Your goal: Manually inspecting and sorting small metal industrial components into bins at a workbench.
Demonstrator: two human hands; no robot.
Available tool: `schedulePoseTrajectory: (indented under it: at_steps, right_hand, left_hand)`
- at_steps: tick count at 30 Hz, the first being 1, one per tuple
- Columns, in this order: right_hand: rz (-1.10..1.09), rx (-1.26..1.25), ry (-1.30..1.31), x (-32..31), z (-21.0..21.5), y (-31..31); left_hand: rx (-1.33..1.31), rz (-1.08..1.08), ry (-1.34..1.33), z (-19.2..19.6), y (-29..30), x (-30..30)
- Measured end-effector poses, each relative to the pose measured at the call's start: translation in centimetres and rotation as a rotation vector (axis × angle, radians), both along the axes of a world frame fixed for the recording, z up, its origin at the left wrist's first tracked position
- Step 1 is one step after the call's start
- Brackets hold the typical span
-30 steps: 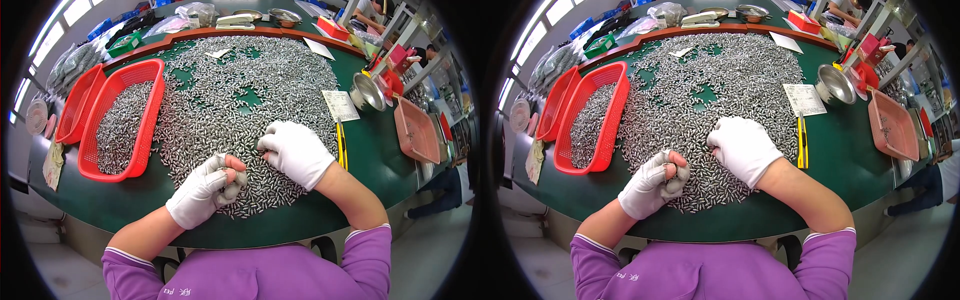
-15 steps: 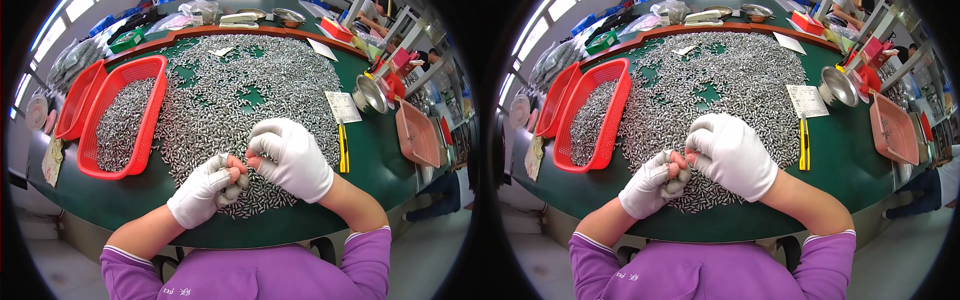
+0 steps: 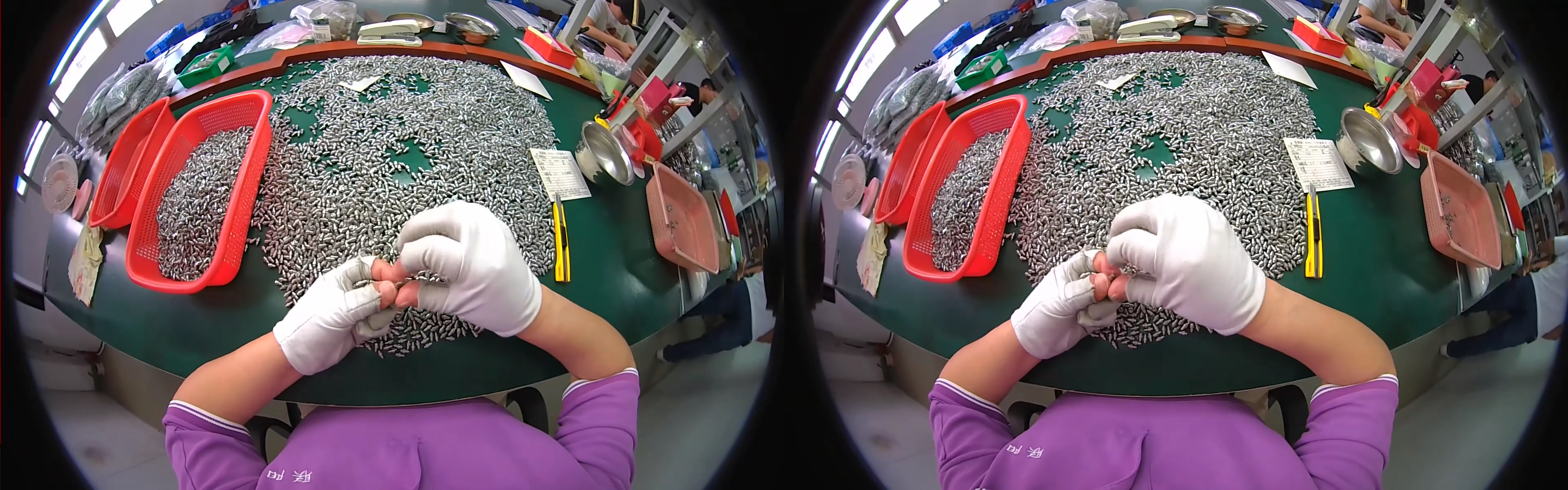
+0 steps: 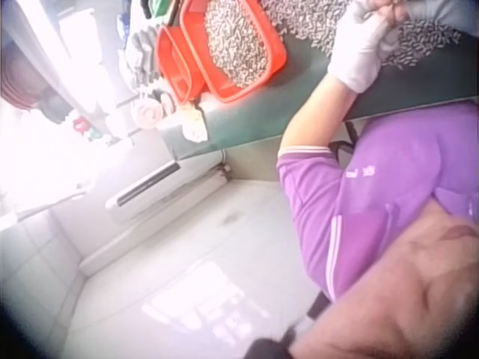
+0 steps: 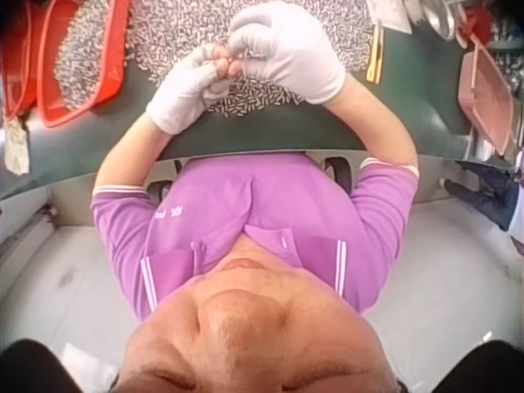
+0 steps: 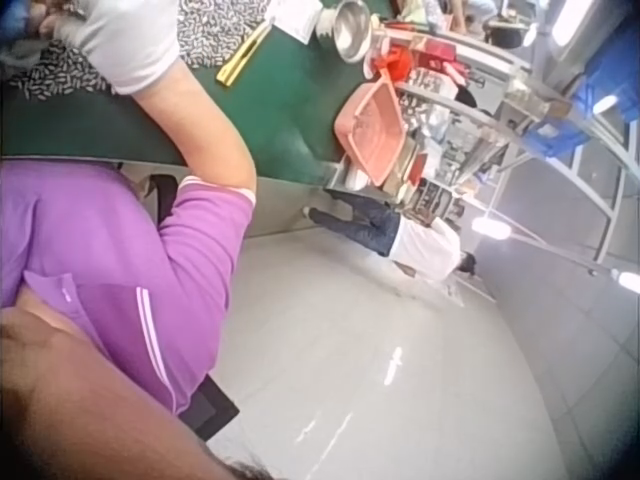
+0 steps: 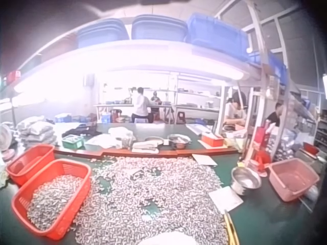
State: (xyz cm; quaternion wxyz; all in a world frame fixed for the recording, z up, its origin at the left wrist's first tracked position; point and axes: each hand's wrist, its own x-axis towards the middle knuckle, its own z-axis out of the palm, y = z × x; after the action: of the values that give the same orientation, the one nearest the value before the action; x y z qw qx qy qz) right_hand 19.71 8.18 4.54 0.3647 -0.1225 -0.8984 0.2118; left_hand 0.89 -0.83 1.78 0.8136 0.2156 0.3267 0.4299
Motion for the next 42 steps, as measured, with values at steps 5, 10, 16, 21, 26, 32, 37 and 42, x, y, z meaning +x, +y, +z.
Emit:
schedulePoseTrajectory:
  at_steps: [5,10,16,21,26,32,37,42]
  right_hand:
    - [0.004,0.056,0.051,0.1,0.5,0.3]
    - [0.005,0.155,-0.043,0.0,0.5,0.1]
    - [-0.134,0.314,-0.132,0.8,0.5,1.7]
    - [-0.426,0.221,-0.255,1.7,-1.6,3.1]
    - [-0.306,0.113,-0.328,0.7,-2.5,3.4]
    - [-0.294,0.116,-0.429,-1.3,-3.6,4.5]
    - [-0.337,0.133,-0.533,-1.7,-3.2,4.9]
    - [-0.409,0.201,-0.073,-0.1,1.2,5.3]
  left_hand:
    - [0.065,-0.018,-0.140,-0.9,0.4,-0.3]
    - [0.090,-0.061,-0.154,-1.1,0.5,-0.5]
    - [0.076,0.014,-0.147,-0.9,0.4,-0.4]
    - [0.069,0.129,-0.198,-1.0,0.5,-0.4]
    - [0.074,0.133,-0.266,-1.4,0.7,-0.7]
    - [0.070,0.146,-0.262,-1.5,0.7,-1.0]
    - [0.050,0.147,-0.203,-1.1,0.8,-0.6]
    - [0.076,0.124,-0.231,-1.4,0.7,-0.9]
